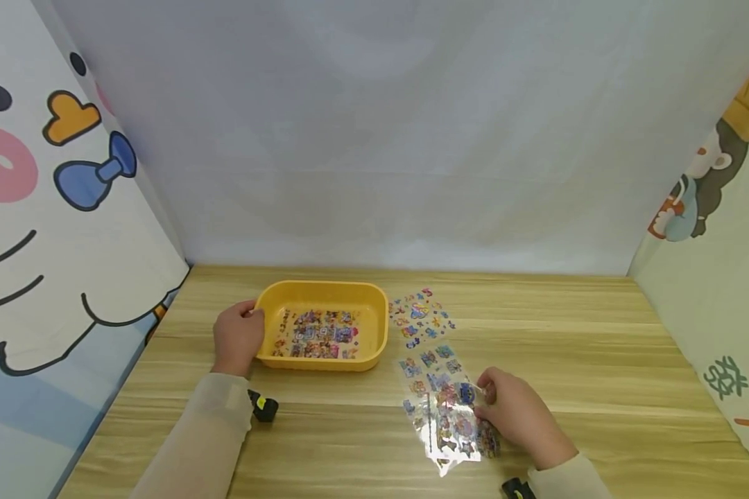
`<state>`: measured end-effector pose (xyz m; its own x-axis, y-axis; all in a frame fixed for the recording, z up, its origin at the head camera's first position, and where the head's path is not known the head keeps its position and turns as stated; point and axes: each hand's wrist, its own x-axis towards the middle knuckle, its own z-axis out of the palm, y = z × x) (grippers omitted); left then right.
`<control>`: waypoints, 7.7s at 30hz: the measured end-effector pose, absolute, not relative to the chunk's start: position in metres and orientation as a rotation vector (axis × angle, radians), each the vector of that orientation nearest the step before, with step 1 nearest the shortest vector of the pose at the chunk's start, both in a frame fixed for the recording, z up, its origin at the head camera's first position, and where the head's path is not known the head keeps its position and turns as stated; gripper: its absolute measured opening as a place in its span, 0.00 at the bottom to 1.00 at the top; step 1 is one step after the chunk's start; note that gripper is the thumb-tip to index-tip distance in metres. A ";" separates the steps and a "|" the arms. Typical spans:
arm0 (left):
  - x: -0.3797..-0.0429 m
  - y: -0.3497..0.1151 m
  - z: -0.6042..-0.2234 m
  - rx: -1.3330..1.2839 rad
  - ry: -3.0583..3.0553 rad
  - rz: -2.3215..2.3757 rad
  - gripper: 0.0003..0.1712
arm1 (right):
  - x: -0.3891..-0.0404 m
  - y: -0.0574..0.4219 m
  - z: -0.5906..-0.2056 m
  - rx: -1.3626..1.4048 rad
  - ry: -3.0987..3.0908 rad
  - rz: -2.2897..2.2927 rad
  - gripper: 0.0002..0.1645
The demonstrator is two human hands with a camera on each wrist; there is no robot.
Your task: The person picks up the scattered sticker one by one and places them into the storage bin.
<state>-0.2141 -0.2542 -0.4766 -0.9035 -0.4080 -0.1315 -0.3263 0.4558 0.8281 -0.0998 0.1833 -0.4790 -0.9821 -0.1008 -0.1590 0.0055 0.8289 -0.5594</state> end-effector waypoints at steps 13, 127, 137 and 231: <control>-0.214 -0.254 -0.479 0.667 -2.601 -1.459 0.27 | -0.102 0.191 -0.472 -0.032 2.774 -1.121 0.09; -0.214 -0.251 -0.470 0.707 -2.618 -1.444 0.27 | -0.234 0.020 -0.423 -0.590 2.900 -0.698 0.22; -0.214 -0.253 -0.474 0.658 -2.612 -1.409 0.27 | -0.232 0.046 -0.417 -0.549 2.892 -0.760 0.22; -0.211 -0.251 -0.474 0.638 -2.608 -1.417 0.26 | -0.187 0.150 -0.475 -0.316 2.801 -0.614 0.24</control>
